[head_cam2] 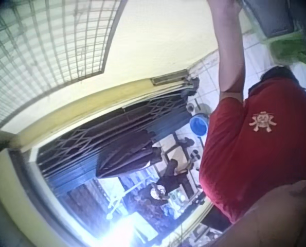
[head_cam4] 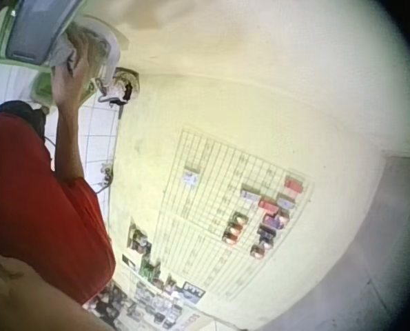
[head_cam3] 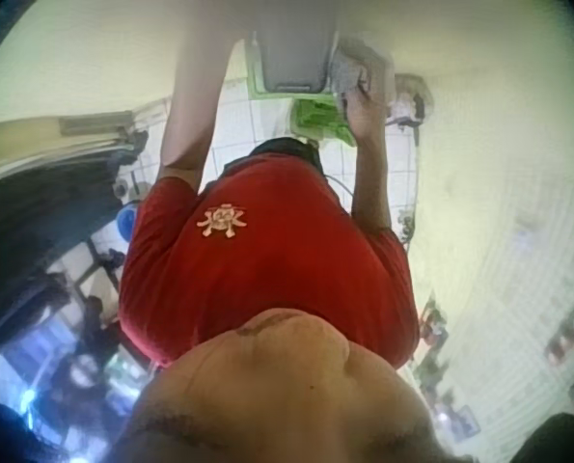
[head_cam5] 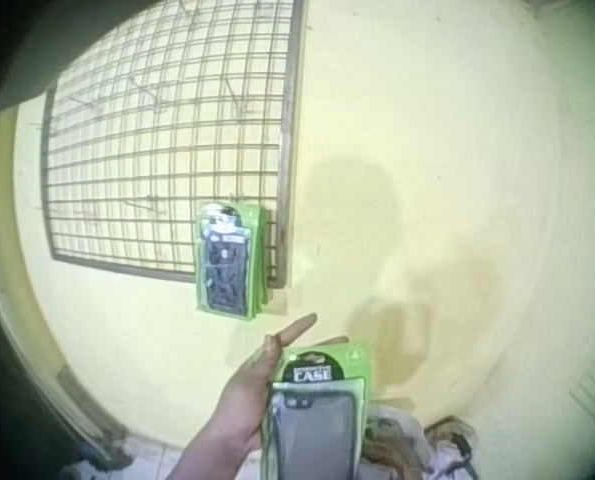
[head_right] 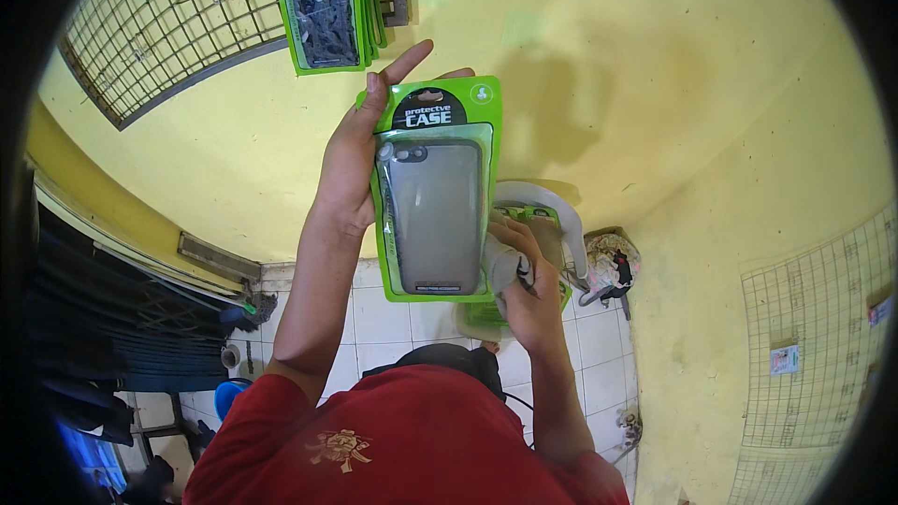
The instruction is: The person repeatedly picks up packaged phone cases from a white plastic stool, wipes each package with a cloth, and hangs them on a wall-mounted wire grid. The person continues this cycle for multiple cases, stacking them in rows on the grid.
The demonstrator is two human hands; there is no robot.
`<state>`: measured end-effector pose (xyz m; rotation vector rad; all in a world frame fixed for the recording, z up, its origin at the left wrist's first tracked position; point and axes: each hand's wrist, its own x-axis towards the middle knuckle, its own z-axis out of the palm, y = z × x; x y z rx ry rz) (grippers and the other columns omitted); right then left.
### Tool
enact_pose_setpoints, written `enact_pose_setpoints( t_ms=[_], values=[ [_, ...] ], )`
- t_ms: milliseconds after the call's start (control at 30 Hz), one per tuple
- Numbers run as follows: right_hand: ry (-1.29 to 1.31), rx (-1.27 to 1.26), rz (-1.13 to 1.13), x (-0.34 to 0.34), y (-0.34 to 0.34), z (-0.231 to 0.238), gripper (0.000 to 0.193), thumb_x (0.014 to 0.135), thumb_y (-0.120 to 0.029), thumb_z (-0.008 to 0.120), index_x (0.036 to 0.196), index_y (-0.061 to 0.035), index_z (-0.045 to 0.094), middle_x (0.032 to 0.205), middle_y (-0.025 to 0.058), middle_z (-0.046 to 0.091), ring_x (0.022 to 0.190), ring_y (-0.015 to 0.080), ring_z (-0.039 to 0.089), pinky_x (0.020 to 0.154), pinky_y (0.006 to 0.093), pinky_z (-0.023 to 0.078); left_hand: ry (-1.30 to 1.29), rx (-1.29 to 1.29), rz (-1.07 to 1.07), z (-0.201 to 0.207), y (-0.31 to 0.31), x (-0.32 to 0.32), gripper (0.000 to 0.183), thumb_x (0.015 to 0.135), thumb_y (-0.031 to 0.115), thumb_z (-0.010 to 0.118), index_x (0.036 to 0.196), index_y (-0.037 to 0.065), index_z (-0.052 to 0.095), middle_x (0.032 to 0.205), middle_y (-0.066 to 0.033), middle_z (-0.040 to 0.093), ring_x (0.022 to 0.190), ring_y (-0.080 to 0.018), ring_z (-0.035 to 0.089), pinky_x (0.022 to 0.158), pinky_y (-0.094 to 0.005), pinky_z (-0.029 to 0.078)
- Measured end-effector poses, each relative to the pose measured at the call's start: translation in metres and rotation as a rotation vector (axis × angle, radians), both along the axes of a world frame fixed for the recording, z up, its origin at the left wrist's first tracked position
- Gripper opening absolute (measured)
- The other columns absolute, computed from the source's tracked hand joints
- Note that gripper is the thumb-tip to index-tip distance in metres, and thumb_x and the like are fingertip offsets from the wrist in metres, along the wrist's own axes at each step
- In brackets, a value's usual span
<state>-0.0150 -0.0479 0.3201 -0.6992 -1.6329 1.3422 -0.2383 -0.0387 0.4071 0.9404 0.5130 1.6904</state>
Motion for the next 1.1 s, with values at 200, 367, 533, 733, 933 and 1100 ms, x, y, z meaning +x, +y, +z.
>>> enact_pose_setpoints(
  t_ms=[200,367,533,733,933,1100],
  values=[
    [-0.011,-0.12,0.012,0.014,-0.01,0.005,0.038,0.087,-0.003,0.057,0.124,0.0026,0.059,0.137,0.0119,0.053,0.121,0.0198,0.054,0.104,0.0328,0.04,0.115,-0.068,0.109,-0.005,-0.005,0.003,0.054,0.107,0.041,0.03,0.146,0.005,0.04,0.132,-0.0197,0.059,0.105,-0.0201,0.065,0.092,-0.0324,0.054],
    [-0.001,-0.124,0.163,0.011,-0.021,0.01,0.03,0.077,-0.005,0.068,0.105,0.0054,0.065,0.124,0.0103,0.056,0.106,0.0171,0.059,0.092,0.0305,0.046,0.186,-0.113,0.131,-0.014,-0.011,0.018,0.052,0.106,0.041,0.034,0.14,0.004,0.048,0.123,-0.0153,0.064,0.099,-0.0166,0.066,0.087,-0.0293,0.055],
    [-0.061,-0.088,0.044,0.008,-0.025,0.003,0.024,0.075,-0.007,0.069,0.096,0.0064,0.067,0.116,0.0084,0.06,0.098,0.0154,0.061,0.087,0.0278,0.048,0.261,-0.147,0.178,-0.02,-0.018,0.021,0.049,0.107,0.039,0.037,0.132,0.002,0.055,0.115,-0.0124,0.067,0.097,-0.0156,0.065,0.087,-0.0279,0.052],
    [0.068,-0.312,-0.14,0.013,-0.018,-0.015,0.028,0.072,-0.005,0.068,0.097,0.0067,0.068,0.119,0.0104,0.063,0.101,0.0156,0.062,0.089,0.0297,0.048,0.252,-0.128,0.1,-0.046,-0.036,0.016,0.05,0.1,0.025,0.057,0.142,0.002,0.042,0.121,-0.0146,0.062,0.105,-0.0175,0.062,0.09,-0.0305,0.051],
    [-0.252,0.222,-0.321,0.003,-0.018,0.011,0.036,0.064,-0.003,0.07,0.1,0.0,0.068,0.118,0.017,0.062,0.111,0.0303,0.062,0.093,0.0345,0.049,0.802,0.065,0.446,-0.075,-0.076,0.057,0.085,0.088,0.026,0.07,0.152,0.001,0.019,0.149,-0.0206,0.032,0.139,-0.0331,0.033,0.114,-0.044,0.028],
    [-0.318,0.524,-0.109,-0.011,-0.03,0.03,0.045,0.064,-0.002,0.068,0.109,-0.0058,0.07,0.123,0.018,0.06,0.117,0.0338,0.059,0.098,0.0392,0.047,0.083,0.016,-0.029,-0.081,-0.065,0.05,0.073,0.102,0.043,0.045,0.155,0.004,0.015,0.153,-0.0182,0.03,0.143,-0.0314,0.029,0.116,-0.0431,0.024]
  ],
)
